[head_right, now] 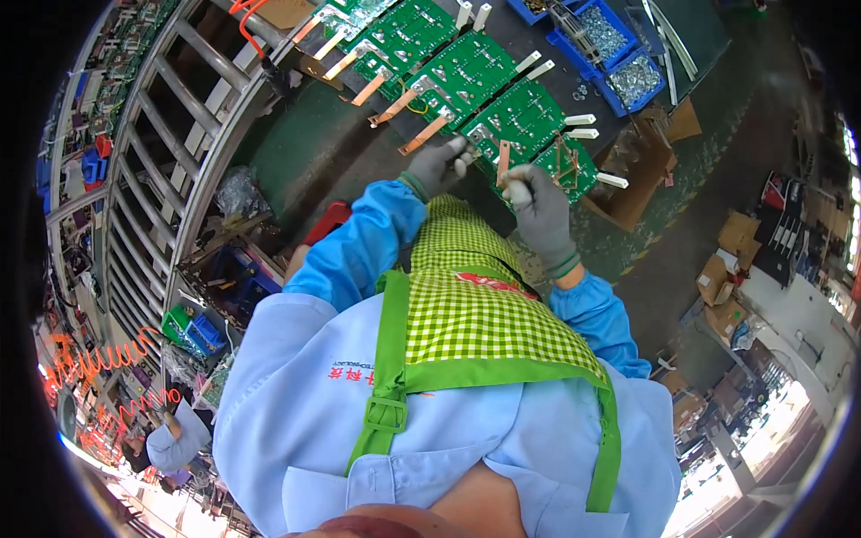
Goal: Attaching and securing metal terminals and connectors onto printed circuit board modules using an electric screwdriver.
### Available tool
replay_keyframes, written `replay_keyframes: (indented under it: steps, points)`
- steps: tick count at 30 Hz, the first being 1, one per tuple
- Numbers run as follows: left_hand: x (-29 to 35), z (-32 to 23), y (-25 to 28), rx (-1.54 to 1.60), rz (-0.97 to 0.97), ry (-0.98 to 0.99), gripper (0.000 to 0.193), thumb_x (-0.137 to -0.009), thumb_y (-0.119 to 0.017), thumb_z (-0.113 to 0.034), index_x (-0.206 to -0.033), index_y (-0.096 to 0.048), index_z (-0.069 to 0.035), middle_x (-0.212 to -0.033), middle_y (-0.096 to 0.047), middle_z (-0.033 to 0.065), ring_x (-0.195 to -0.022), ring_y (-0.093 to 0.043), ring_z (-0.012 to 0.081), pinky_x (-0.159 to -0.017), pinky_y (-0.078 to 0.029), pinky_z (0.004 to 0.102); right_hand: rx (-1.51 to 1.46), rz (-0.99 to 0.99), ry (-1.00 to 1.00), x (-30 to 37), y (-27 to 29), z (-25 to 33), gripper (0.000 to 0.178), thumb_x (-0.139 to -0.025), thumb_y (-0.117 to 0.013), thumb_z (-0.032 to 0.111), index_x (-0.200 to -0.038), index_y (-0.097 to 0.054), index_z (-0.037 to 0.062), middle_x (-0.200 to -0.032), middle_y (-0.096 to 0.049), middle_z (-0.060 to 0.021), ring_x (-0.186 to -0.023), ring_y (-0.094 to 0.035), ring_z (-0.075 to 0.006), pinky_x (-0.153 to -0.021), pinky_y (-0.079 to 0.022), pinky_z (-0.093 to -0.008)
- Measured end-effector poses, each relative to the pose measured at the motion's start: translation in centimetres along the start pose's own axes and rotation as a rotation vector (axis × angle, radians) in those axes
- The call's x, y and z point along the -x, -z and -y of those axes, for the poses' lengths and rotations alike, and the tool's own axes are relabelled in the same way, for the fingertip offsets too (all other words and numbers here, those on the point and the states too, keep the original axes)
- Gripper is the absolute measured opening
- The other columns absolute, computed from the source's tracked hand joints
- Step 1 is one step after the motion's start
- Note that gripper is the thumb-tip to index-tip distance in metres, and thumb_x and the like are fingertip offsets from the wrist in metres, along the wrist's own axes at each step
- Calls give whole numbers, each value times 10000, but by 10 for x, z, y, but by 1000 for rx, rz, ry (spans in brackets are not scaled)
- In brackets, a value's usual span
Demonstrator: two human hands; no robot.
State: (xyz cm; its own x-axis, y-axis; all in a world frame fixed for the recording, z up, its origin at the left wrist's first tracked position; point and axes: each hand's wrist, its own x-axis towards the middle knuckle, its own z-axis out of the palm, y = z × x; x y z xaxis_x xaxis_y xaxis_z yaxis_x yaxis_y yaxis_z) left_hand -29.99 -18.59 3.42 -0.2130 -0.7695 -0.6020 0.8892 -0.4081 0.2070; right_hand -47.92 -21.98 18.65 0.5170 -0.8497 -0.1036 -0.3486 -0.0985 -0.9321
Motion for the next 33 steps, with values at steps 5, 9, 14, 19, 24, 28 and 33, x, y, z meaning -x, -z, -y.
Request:
replay_keyframes:
  steps: [5,9,14,19,24,28,33]
  points:
    - [-9,5,0,26,16,17,166,-922,-508,-189,-952,-530,-28,-815,-545,53,-682,-521,103,-511,-460,174,164,11,66,9,-20,-6,157,-889,-539,194,-942,-570,50,-794,-614,-87,-678,-626,-172,-596,-480,-273]
    - [-10,-2,-2,-92,12,-4,160,-924,-503,-184,-948,-524,-27,-821,-541,53,-697,-510,103,-524,-458,178,187,-32,112,5,-27,-17,170,-888,-541,213,-935,-578,54,-791,-611,-95,-700,-624,-200,-610,-481,-293]
    - [-6,-11,-6,-151,78,47,170,-928,-493,-188,-937,-526,-22,-830,-543,54,-702,-512,99,-582,-465,189,212,-30,140,-1,-32,-26,157,-881,-547,208,-941,-582,68,-825,-619,-99,-708,-622,-227,-611,-480,-304]
    - [-15,-11,16,-191,241,58,170,-919,-460,-168,-958,-533,-19,-847,-559,60,-717,-543,128,-663,-489,267,207,32,138,-9,-40,-23,155,-879,-549,213,-948,-582,78,-850,-623,-103,-712,-619,-255,-606,-480,-316]
    - [-4,-13,-1,-155,129,75,243,-906,-461,-186,-1043,-509,9,-905,-586,103,-819,-595,189,-761,-498,324,284,63,179,-9,-49,-39,172,-891,-528,238,-959,-571,86,-857,-622,-111,-709,-615,-285,-586,-478,-343]
    - [12,-21,-23,-441,76,-41,297,-908,-512,-267,-1032,-537,2,-894,-586,79,-811,-588,184,-716,-500,324,362,47,201,-6,-59,-40,178,-896,-520,232,-991,-547,84,-850,-615,-122,-720,-612,-309,-589,-481,-364]
    - [9,-26,-30,-833,27,-101,287,-903,-532,-285,-971,-574,-10,-855,-584,63,-742,-552,138,-648,-466,301,422,121,266,-18,-62,-21,200,-879,-539,237,-1012,-526,88,-853,-614,-120,-746,-617,-304,-612,-492,-365]
